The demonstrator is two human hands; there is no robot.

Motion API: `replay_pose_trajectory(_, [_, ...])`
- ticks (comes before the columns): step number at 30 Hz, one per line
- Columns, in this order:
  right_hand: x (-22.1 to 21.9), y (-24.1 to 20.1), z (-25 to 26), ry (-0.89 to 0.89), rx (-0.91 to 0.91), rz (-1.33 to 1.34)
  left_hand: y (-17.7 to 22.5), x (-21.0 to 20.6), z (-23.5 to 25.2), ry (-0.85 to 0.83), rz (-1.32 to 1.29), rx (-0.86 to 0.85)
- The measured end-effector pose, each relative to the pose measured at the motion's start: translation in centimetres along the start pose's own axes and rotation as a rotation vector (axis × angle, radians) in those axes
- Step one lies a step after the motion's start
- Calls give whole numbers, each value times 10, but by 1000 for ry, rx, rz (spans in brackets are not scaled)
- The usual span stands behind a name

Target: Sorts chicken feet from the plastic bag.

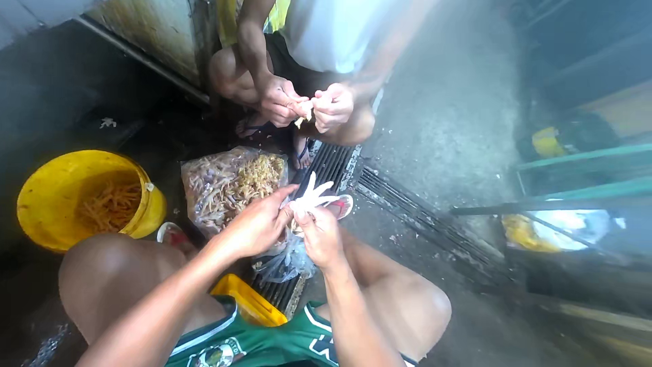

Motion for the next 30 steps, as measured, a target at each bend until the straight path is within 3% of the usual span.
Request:
replay_pose_trajectory(1, [1, 3, -1, 6, -14, -54, -1, 6, 0, 27, 120, 22])
replay_pose_trajectory(3, [2, 7, -4, -19, -38, -133, -2, 18, -1, 70, 123, 22])
replay_pose_trajectory(11, [-18, 3, -15, -152, 91, -8, -4, 10, 3, -38, -565, -86])
replay_pose_trajectory(19, [-24, 6, -18, -73, 21, 96, -1, 28, -3, 250, -260, -13])
replay_pose_trajectory(23, [-22, 11, -23, -75, -40, 299, -8, 51, 5, 443, -146, 44])
replay_pose_trajectory(27, [-16, 14, -34, -114, -101, 403, -8, 65, 5, 429, -282, -12])
replay_pose_trajectory(30, [-19, 22, -47, -138, -173, 382, 4, 86, -11, 438, -178, -92])
Point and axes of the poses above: each hand's wrist, its own z-axis towards the middle knuckle, its own x-axis out of the back of the hand, y = z × x, the point moved 1 cm from there along z, towards the middle knuckle, and after that the axes turned 12 degrees about -z, right-handed, at the moved point
